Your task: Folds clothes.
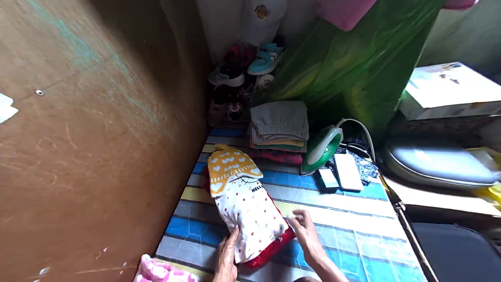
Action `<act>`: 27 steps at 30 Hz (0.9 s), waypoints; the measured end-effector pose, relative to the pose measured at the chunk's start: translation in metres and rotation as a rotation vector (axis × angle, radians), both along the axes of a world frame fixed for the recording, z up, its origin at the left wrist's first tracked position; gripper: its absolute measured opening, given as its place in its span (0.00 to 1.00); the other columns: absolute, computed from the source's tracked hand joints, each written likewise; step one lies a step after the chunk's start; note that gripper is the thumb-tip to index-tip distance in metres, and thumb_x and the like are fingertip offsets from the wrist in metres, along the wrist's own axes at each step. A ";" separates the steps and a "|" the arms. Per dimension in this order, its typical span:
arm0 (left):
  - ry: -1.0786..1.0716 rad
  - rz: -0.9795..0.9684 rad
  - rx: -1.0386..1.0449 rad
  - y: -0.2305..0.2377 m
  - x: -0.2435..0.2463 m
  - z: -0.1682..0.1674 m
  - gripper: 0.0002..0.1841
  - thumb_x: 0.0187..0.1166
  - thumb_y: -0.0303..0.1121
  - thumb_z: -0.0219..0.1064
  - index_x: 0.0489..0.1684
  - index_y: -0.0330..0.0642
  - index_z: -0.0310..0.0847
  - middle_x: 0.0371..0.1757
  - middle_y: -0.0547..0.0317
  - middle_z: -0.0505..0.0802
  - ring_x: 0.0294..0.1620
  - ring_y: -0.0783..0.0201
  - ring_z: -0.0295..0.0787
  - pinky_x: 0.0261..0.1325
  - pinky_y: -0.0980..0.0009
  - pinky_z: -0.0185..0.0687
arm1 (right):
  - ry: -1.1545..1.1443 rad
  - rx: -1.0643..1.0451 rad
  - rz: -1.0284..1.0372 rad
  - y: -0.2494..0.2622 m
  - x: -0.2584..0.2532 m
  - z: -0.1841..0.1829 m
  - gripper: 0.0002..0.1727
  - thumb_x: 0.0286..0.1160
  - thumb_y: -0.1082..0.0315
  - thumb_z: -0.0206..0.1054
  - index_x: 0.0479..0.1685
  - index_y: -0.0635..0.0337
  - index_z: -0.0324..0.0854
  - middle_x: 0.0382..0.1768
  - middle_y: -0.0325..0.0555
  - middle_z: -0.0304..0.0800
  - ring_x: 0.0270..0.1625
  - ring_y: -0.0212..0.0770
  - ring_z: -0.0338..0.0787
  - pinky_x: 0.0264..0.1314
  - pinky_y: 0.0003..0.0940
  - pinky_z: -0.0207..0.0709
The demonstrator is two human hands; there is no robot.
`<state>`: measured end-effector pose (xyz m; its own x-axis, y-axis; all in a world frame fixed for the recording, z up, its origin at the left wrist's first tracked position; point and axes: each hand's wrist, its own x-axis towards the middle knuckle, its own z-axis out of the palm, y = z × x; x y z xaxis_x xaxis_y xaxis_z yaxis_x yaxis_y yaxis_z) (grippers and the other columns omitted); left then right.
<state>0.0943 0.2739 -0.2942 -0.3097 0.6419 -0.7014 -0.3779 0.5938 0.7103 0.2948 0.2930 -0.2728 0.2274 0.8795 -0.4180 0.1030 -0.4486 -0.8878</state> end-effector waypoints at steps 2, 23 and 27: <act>-0.019 -0.046 -0.047 -0.001 -0.001 0.003 0.22 0.89 0.42 0.60 0.66 0.29 0.77 0.59 0.37 0.89 0.60 0.47 0.87 0.62 0.45 0.82 | -0.074 0.033 0.152 0.028 0.000 -0.008 0.37 0.82 0.54 0.65 0.83 0.69 0.63 0.73 0.75 0.74 0.72 0.67 0.79 0.73 0.61 0.72; 0.180 0.234 0.258 -0.008 -0.129 0.022 0.17 0.94 0.38 0.45 0.73 0.41 0.65 0.51 0.62 0.85 0.47 0.75 0.85 0.53 0.68 0.86 | 0.387 -0.203 0.063 0.006 -0.201 -0.018 0.54 0.71 0.65 0.77 0.91 0.71 0.41 0.79 0.80 0.65 0.79 0.69 0.73 0.79 0.61 0.69; 0.000 0.335 0.309 -0.029 -0.119 0.008 0.26 0.94 0.54 0.36 0.81 0.49 0.56 0.64 0.64 0.81 0.62 0.73 0.81 0.64 0.61 0.81 | 0.379 -0.246 0.101 0.007 -0.197 -0.025 0.55 0.67 0.67 0.80 0.91 0.68 0.43 0.78 0.77 0.67 0.78 0.68 0.75 0.77 0.60 0.71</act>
